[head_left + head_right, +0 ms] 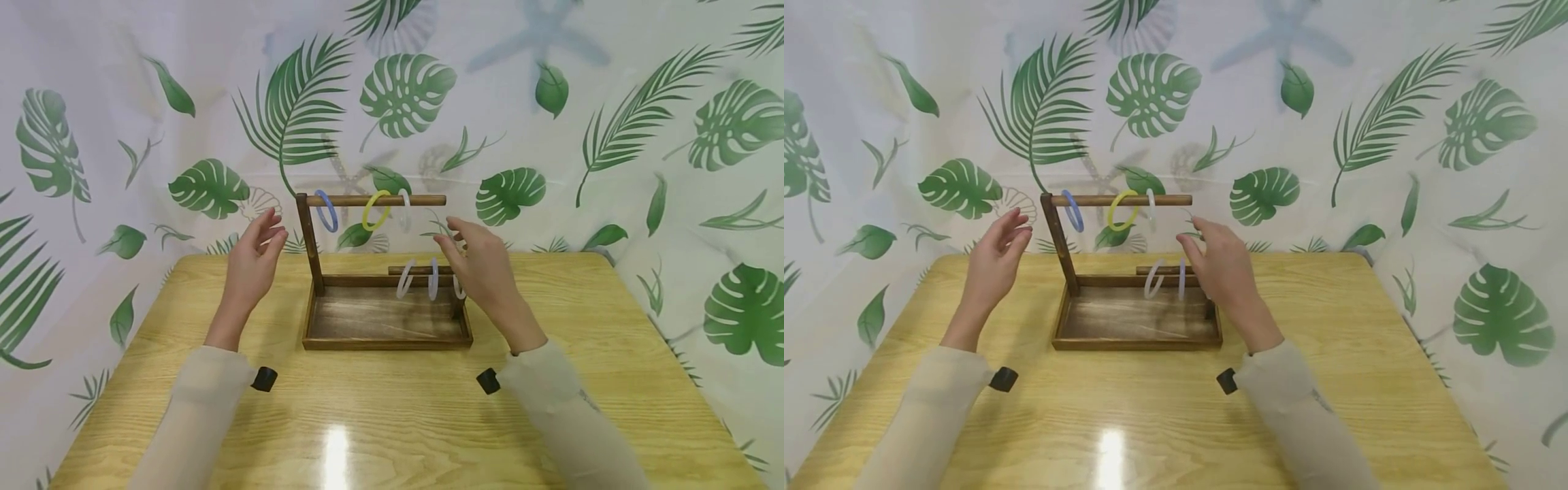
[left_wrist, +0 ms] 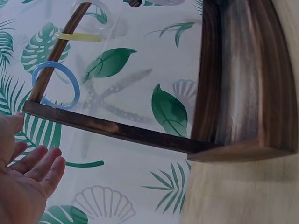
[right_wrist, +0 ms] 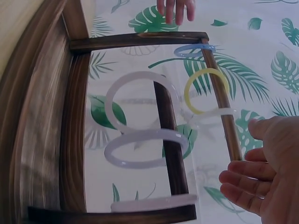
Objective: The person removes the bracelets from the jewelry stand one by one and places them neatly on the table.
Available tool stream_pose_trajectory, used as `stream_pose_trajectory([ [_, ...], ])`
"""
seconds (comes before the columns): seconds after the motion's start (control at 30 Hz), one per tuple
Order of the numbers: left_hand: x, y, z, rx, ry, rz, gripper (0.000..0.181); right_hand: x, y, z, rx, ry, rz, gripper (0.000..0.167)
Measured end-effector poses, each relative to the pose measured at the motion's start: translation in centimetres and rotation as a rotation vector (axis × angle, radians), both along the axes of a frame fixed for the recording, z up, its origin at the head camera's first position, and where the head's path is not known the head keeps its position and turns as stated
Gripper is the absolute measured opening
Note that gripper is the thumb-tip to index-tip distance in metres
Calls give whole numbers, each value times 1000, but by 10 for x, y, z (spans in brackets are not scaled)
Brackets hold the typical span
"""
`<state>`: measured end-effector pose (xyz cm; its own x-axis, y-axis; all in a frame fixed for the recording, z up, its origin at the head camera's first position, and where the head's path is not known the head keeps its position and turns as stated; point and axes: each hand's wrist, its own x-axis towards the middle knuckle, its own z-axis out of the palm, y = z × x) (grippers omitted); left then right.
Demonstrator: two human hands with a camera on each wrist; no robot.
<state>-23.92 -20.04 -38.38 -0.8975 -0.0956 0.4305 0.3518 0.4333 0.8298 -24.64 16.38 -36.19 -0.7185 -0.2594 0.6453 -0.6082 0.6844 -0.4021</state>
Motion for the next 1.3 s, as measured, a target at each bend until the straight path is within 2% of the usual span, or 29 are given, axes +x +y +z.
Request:
stream_pose_trajectory([
  [0.4, -17, 13, 21, 78, 36, -27, 50, -7, -26, 7, -88, -15, 18, 34],
  [0.83, -28, 23, 25, 131, 25, -42, 46, -15, -45, 5, -164, -10, -28, 29],
  [1.13, -35, 29, 26, 118, 38, 13, 39, -18, -58, 5, -197, -74, -66, 31],
  [1.3, -38, 32, 29, 104, 53, 52, 36, -20, -62, 5, -218, -69, -86, 31],
])
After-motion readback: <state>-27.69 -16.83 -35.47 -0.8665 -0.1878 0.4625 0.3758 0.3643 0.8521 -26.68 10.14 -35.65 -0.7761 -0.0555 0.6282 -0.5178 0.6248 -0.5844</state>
